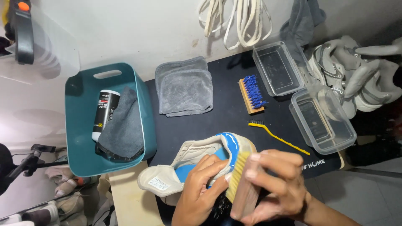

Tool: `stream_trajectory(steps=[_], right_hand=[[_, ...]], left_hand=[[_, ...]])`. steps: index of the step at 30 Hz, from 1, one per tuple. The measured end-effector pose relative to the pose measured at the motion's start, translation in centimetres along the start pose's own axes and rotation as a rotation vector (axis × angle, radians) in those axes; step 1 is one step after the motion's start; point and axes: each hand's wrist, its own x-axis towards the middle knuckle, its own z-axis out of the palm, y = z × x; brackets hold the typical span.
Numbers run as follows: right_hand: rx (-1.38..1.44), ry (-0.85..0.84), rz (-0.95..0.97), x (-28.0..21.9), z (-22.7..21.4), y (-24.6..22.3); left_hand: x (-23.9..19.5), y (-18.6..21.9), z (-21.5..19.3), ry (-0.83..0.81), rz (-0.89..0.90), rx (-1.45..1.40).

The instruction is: The person scrubs a white and blue sneaker with a wooden brush, focusing on the toe box, sides, and heel. They repeatedly dip the brush into a clear container of water to wet the bristles before continuing to scrub different areas of the shoe.

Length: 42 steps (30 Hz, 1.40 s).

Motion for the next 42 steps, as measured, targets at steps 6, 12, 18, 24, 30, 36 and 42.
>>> stream_trajectory(steps=[6,12,18,24,30,36,42], right_hand=[[0.118,0.103,0.305,3.4,0.2,3.0],[0.903,-0.075,0.544,3.7,-0.2,4.2],[0.257,0.104,0.291,4.1,-1.1,-2.8],[0.845,-0.015,0.538,2.9,0.4,0.7],[0.890,-0.108,0.669,4.4,-0.1,0.9],[0.662,0.012,0.211,4.6,-2.6,-3.7],[0.626,-0.022,0.342,3.2,-0.1,-0.7]], left_hand=[[-0.5,0.4,-0.2,-0.019,-0.085,-0.019],[-1.4,-0.1,0.2,-0.035,-0.070,0.017],[-1.8,-1.1,2.7,0.276,0.256,0.468],[-3.0,-0.4,2.4,0.273,0.337,0.443],[-3.4,0.9,1.8,0.273,0.352,0.419],[-6.2,-3.0,5.2,0.441,0.258,0.897],[-4.6,-0.7,5.3,0.479,0.416,0.821]])
